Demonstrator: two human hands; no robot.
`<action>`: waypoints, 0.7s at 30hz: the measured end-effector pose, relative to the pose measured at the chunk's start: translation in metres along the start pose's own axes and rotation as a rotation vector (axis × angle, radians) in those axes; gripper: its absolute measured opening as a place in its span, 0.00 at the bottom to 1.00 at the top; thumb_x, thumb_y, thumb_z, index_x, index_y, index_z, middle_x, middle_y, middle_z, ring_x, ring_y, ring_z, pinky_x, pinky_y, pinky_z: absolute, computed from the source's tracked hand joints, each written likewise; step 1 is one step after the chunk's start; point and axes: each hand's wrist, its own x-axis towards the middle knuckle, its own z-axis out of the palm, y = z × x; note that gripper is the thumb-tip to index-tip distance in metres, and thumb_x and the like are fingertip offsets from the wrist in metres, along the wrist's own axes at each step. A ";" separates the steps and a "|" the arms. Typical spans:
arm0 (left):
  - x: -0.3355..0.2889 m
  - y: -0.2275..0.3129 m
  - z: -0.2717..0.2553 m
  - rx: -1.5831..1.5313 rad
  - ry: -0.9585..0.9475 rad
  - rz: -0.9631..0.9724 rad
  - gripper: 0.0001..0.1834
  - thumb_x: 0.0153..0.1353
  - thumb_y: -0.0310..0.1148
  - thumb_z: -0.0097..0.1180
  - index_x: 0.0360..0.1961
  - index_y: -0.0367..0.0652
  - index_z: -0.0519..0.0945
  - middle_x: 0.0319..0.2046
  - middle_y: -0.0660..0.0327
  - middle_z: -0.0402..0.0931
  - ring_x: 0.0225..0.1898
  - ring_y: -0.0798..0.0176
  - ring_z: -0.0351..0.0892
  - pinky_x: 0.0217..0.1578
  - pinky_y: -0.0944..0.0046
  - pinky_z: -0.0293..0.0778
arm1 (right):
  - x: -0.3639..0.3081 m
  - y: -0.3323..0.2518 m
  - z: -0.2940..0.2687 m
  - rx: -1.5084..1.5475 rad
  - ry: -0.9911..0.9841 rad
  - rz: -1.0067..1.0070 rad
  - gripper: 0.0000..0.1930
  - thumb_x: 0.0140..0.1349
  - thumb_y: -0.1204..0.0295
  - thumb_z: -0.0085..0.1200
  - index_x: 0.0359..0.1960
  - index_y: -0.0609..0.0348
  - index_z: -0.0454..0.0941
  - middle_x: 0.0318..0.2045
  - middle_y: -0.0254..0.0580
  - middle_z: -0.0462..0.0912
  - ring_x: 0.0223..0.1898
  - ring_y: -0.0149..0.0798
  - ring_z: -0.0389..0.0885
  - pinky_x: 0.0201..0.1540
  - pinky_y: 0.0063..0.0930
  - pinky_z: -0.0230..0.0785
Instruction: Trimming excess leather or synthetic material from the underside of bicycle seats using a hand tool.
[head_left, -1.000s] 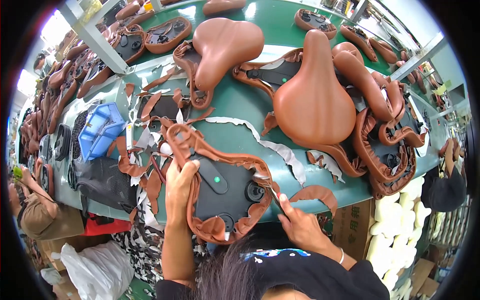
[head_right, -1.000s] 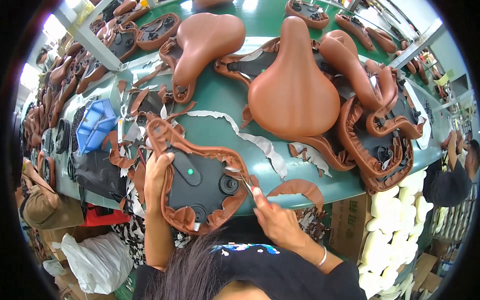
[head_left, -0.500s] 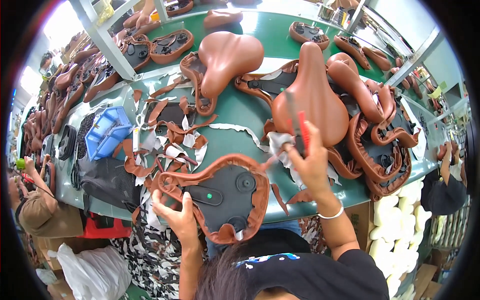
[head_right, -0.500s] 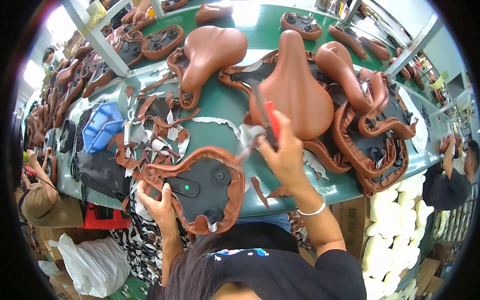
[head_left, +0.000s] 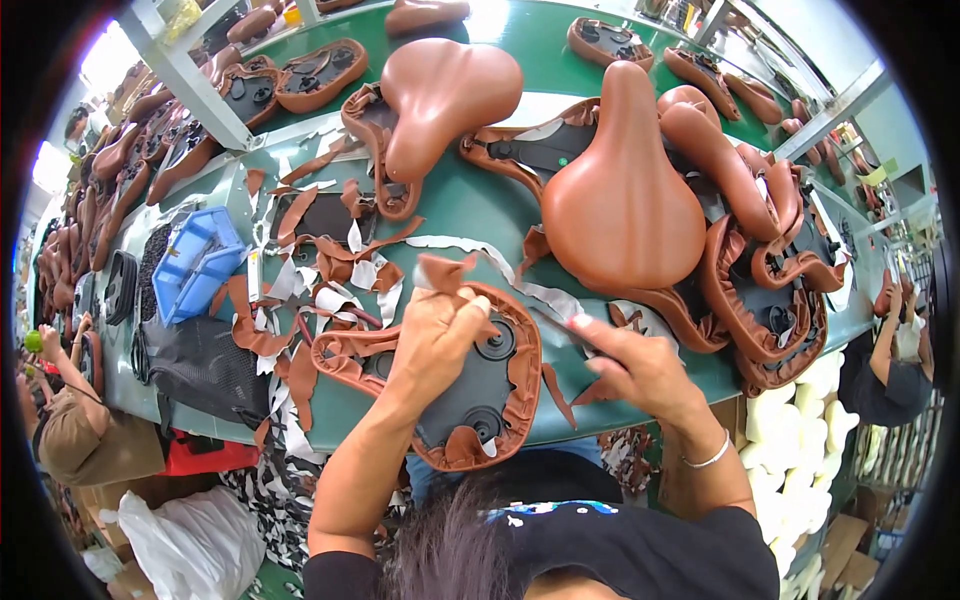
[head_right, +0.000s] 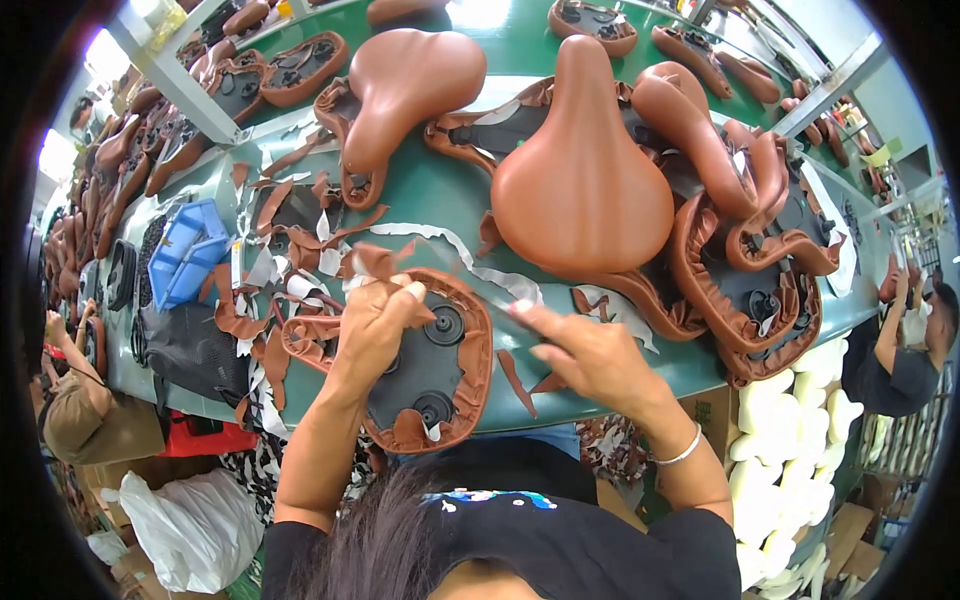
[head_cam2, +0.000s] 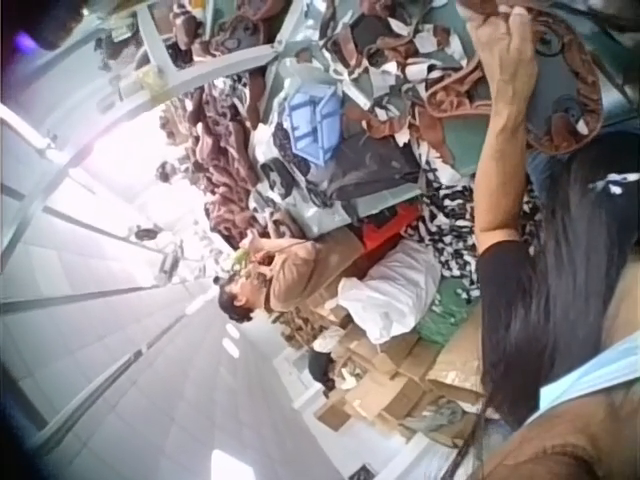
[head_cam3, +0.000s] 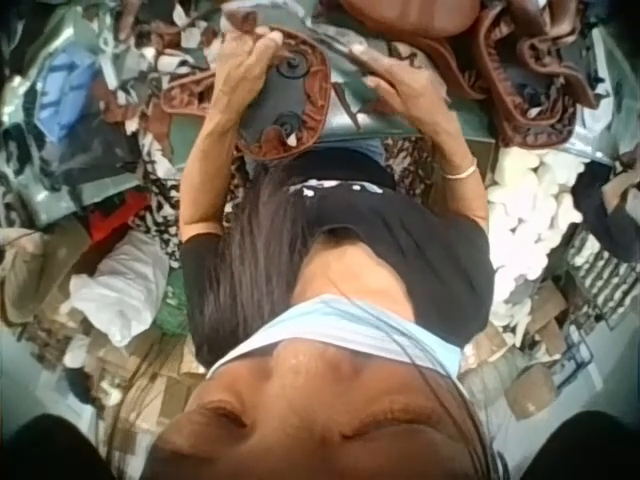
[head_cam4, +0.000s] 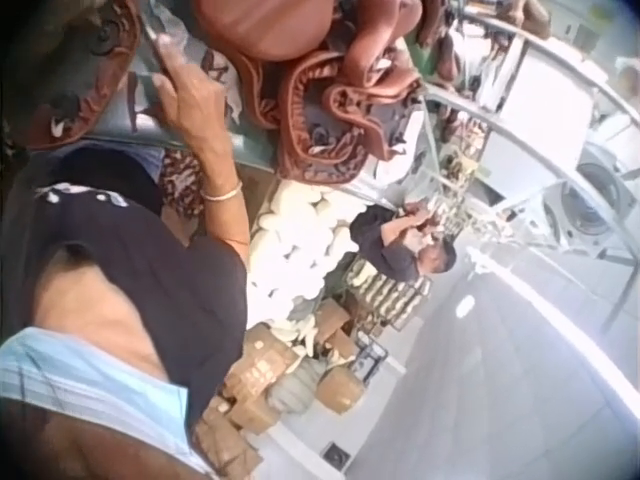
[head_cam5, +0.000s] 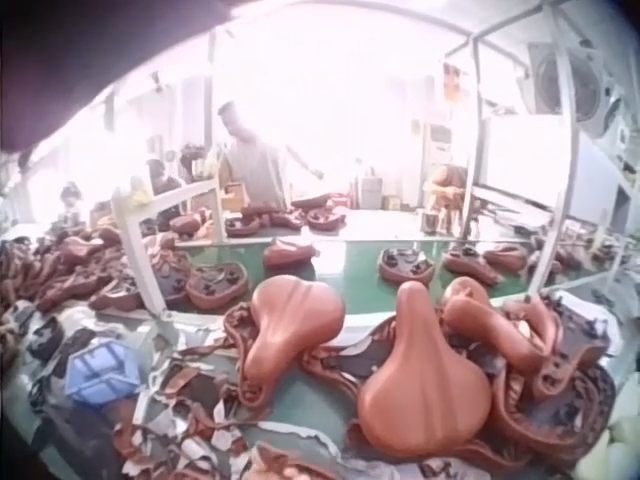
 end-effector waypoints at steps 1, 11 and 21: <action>0.001 0.001 0.001 -0.003 -0.005 -0.002 0.12 0.62 0.35 0.50 0.33 0.37 0.81 0.29 0.56 0.74 0.36 0.58 0.73 0.40 0.60 0.68 | 0.004 0.003 0.008 -0.156 0.007 -0.091 0.29 0.56 0.69 0.57 0.62 0.42 0.65 0.27 0.39 0.78 0.23 0.44 0.78 0.21 0.35 0.71; -0.014 -0.018 -0.009 0.845 0.222 0.036 0.20 0.66 0.48 0.45 0.34 0.42 0.76 0.23 0.51 0.77 0.23 0.46 0.77 0.25 0.51 0.71 | -0.006 -0.047 0.022 -0.420 -0.290 0.153 0.29 0.60 0.75 0.45 0.65 0.51 0.57 0.24 0.58 0.74 0.19 0.56 0.77 0.20 0.47 0.68; -0.044 -0.019 0.012 0.821 0.448 -0.070 0.18 0.67 0.46 0.45 0.34 0.42 0.76 0.25 0.52 0.78 0.25 0.46 0.77 0.26 0.50 0.70 | -0.030 -0.064 0.017 0.022 0.146 0.331 0.31 0.57 0.76 0.57 0.62 0.61 0.60 0.46 0.54 0.79 0.43 0.53 0.81 0.45 0.38 0.73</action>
